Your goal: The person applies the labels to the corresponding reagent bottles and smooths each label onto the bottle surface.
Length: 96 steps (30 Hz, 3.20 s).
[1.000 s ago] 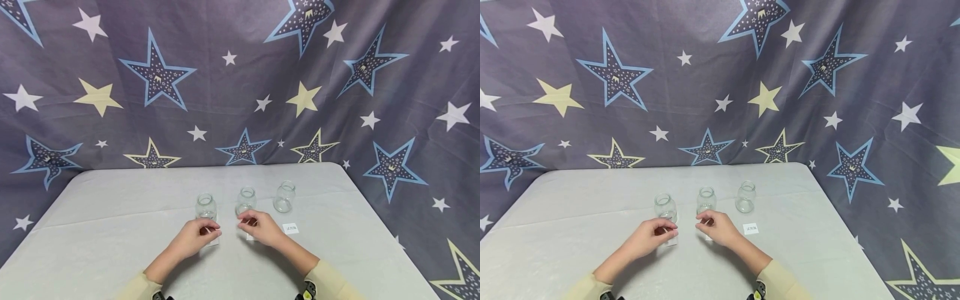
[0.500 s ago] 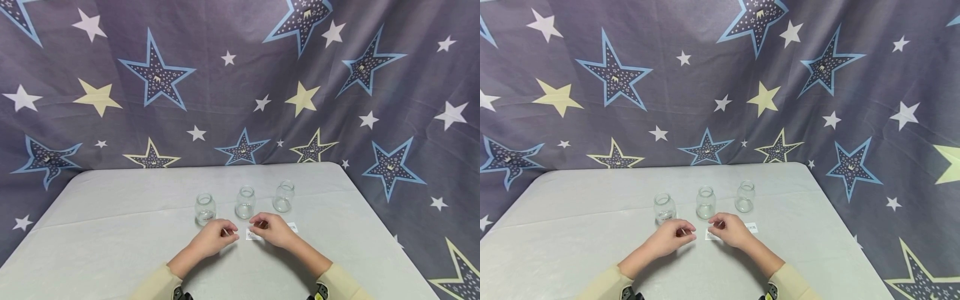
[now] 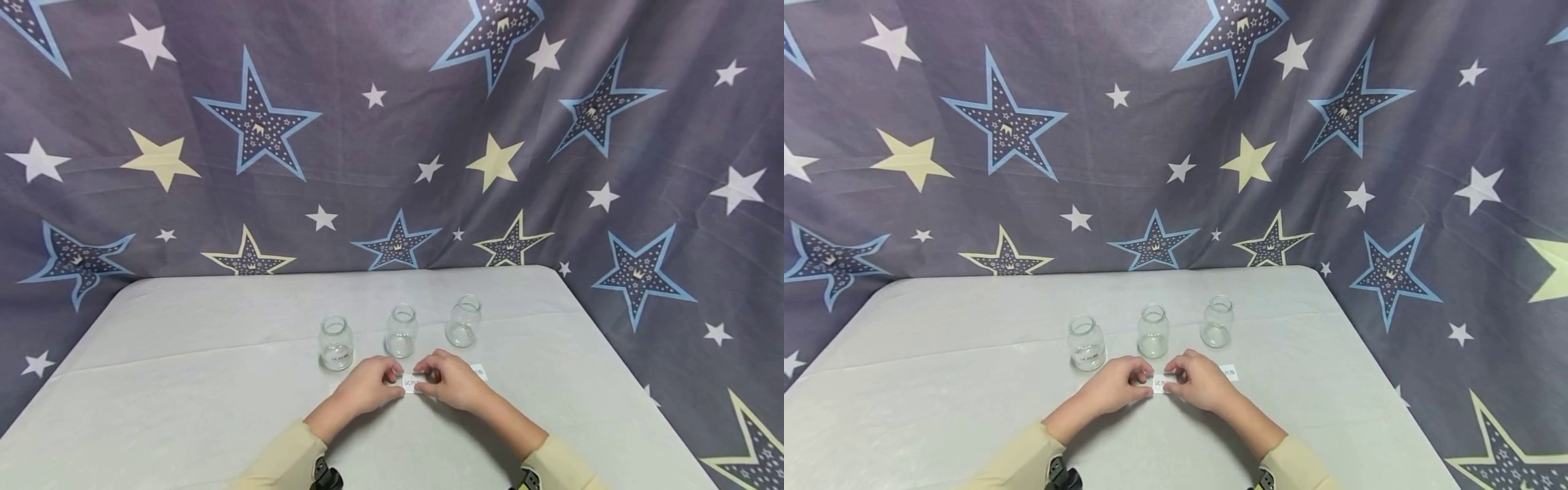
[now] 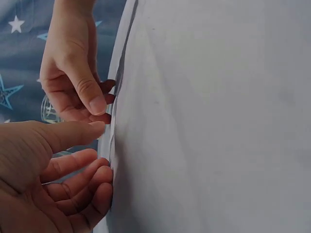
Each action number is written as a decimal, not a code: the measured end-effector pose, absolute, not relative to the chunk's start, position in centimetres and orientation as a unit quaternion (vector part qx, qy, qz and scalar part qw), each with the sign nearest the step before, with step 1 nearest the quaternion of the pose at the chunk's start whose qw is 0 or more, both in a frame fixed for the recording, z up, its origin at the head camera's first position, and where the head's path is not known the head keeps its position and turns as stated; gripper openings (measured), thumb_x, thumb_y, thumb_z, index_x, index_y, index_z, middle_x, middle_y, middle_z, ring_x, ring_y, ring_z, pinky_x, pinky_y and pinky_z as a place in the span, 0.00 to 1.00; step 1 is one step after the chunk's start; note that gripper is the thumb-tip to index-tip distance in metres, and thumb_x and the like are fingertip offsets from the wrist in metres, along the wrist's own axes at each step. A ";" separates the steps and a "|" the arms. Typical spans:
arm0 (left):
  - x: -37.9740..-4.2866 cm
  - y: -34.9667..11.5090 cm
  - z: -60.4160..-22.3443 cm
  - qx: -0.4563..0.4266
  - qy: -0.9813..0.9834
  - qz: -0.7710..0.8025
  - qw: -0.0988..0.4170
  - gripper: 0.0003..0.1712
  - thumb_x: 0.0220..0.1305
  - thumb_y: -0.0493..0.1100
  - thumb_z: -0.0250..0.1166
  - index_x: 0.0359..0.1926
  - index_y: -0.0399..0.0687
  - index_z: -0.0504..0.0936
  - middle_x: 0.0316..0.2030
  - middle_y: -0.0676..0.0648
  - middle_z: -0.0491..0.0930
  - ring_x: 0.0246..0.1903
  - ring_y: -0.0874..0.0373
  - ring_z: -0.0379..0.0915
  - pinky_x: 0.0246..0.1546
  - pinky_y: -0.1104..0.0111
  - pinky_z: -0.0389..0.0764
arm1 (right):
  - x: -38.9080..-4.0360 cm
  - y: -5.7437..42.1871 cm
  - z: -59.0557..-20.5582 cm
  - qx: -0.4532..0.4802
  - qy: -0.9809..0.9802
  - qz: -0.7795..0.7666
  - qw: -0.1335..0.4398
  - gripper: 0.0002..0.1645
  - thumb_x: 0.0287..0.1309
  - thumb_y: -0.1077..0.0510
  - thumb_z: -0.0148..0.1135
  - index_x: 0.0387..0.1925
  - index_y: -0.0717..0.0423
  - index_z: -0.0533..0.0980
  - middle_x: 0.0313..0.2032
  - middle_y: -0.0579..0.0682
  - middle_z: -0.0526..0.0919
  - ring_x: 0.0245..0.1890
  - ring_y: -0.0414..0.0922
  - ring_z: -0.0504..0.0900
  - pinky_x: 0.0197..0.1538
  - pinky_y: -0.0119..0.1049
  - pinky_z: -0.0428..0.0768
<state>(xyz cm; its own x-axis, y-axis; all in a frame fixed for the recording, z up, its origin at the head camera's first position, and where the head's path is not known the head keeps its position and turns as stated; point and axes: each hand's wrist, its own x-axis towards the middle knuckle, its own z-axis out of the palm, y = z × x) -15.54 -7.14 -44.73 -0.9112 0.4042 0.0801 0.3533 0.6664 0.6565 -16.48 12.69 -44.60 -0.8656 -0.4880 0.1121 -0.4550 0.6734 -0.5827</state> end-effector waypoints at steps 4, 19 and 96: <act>-15.7 -6.8 -44.6 0.200 0.918 0.340 0.046 0.15 0.45 0.40 0.71 0.36 0.42 0.80 0.26 0.52 0.75 0.27 0.64 0.66 0.31 0.71 0.70 | -16.5 12.7 -44.8 -0.260 0.920 -0.293 0.026 0.16 0.47 0.52 0.71 0.38 0.53 0.80 0.31 0.43 0.75 0.27 0.34 0.69 0.30 0.26 0.69; -15.8 -6.4 -44.7 0.179 0.925 0.330 0.060 0.12 0.46 0.40 0.71 0.34 0.44 0.81 0.25 0.52 0.72 0.26 0.64 0.63 0.29 0.72 0.67 | -16.8 12.4 -45.0 -0.273 0.926 -0.261 0.019 0.16 0.43 0.51 0.73 0.36 0.52 0.81 0.30 0.42 0.72 0.27 0.33 0.67 0.31 0.26 0.69; -14.6 -7.3 -43.2 0.141 0.851 0.506 -0.016 0.05 0.59 0.42 0.64 0.33 0.45 0.84 0.28 0.53 0.78 0.26 0.69 0.67 0.28 0.77 0.71 | -15.9 11.1 -43.8 -0.250 0.841 -0.469 -0.106 0.03 0.50 0.65 0.67 0.30 0.58 0.83 0.25 0.51 0.80 0.18 0.32 0.64 0.22 0.22 0.64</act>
<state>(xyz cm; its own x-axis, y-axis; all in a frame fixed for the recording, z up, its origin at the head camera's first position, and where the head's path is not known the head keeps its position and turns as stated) -14.64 -7.25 -43.17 -0.9598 0.2238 0.1696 0.2558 0.4479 0.8567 -15.86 11.12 -43.84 -0.8526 -0.3201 0.4130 -0.5197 0.4361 -0.7347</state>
